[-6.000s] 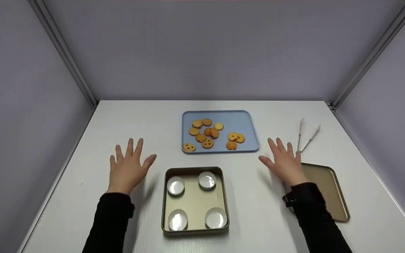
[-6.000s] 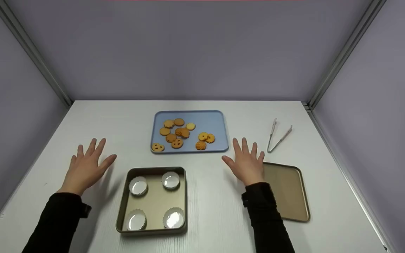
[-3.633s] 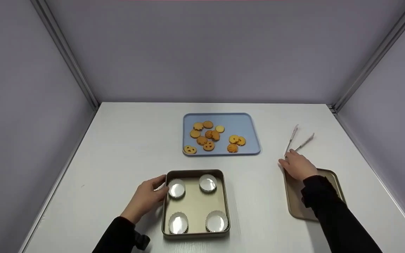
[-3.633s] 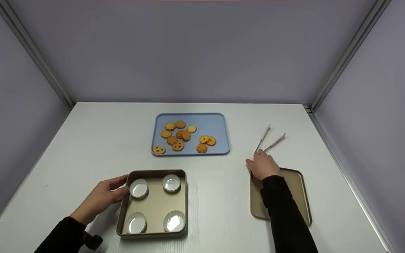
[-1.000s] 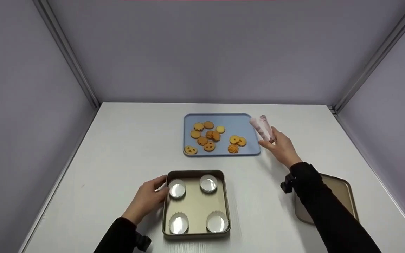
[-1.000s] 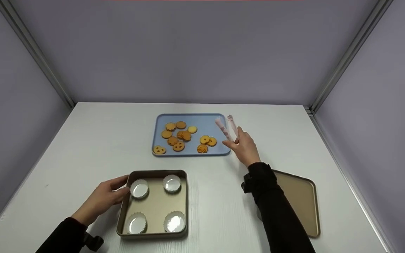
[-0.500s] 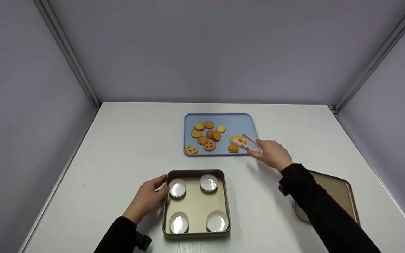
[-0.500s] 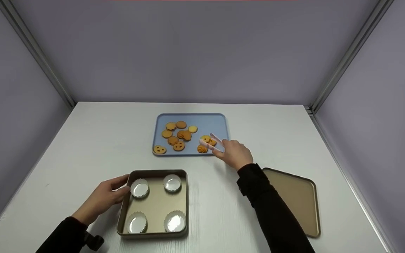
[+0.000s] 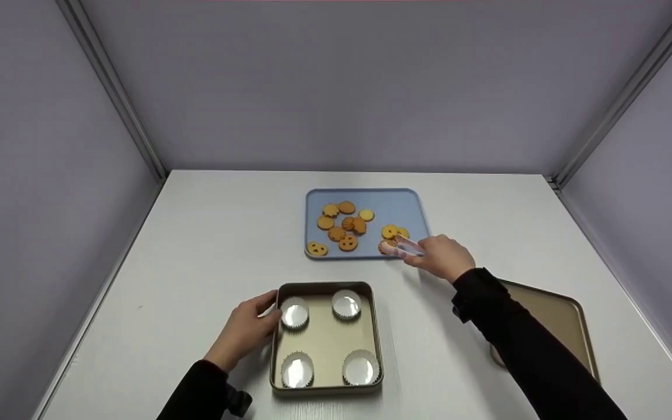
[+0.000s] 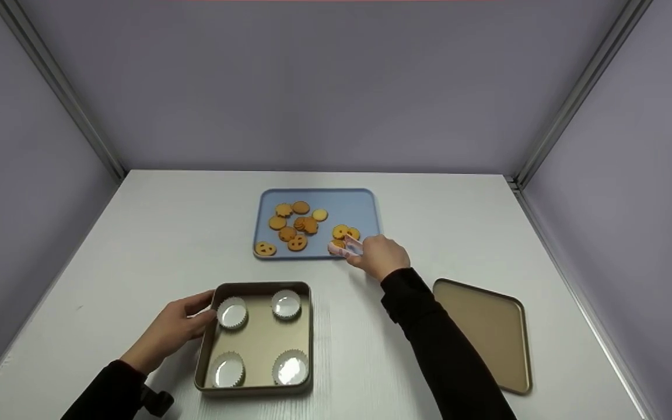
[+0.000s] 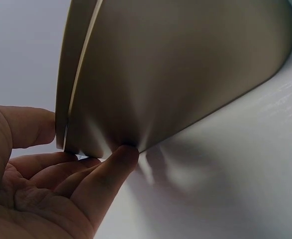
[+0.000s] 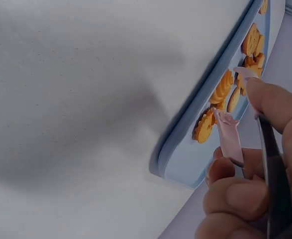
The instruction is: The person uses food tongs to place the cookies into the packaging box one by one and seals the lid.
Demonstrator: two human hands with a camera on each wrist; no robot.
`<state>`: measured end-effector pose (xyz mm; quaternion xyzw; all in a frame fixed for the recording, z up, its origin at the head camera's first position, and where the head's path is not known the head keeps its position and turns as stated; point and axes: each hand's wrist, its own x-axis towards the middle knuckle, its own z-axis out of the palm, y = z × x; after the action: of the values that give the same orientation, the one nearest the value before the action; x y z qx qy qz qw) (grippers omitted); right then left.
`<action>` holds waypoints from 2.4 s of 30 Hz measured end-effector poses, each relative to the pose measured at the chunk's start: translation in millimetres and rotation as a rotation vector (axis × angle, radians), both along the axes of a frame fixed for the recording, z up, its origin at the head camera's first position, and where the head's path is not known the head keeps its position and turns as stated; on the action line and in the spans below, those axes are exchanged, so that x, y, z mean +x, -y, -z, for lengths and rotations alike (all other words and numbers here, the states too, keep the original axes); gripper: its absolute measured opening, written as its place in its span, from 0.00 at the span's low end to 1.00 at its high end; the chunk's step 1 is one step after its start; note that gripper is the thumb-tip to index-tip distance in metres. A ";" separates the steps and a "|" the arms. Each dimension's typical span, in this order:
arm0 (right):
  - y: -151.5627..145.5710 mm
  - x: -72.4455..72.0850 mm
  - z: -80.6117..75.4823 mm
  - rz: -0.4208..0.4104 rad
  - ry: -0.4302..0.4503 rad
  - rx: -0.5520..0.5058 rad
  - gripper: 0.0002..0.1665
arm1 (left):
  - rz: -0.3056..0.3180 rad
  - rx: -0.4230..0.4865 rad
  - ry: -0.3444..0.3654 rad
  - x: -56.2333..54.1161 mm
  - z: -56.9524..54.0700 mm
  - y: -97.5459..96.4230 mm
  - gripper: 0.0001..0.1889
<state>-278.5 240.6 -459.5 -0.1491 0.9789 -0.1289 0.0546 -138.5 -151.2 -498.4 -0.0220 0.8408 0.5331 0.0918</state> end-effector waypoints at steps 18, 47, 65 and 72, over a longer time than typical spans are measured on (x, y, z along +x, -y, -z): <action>13.2 -4.0 -9.3 0.004 -0.004 0.096 0.26 | 0.007 0.009 -0.014 0.4 2.1 0.4 0.27; -0.9 16.9 -4.8 -0.122 -0.312 0.069 0.26 | 0.006 -0.014 -0.011 1.9 -1.1 1.0 0.28; 19.0 56.7 -33.7 -0.535 -0.411 0.005 0.29 | -0.002 0.006 -0.008 1.1 2.8 -0.2 0.28; 30.8 64.0 -32.8 -0.624 -0.354 0.049 0.23 | 0.005 0.022 -0.005 1.8 3.0 -0.8 0.28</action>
<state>-214.6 209.8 -426.7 -0.4593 0.8834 -0.0548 -0.0756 -136.7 -150.5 -501.4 -0.0177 0.8351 0.5422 0.0913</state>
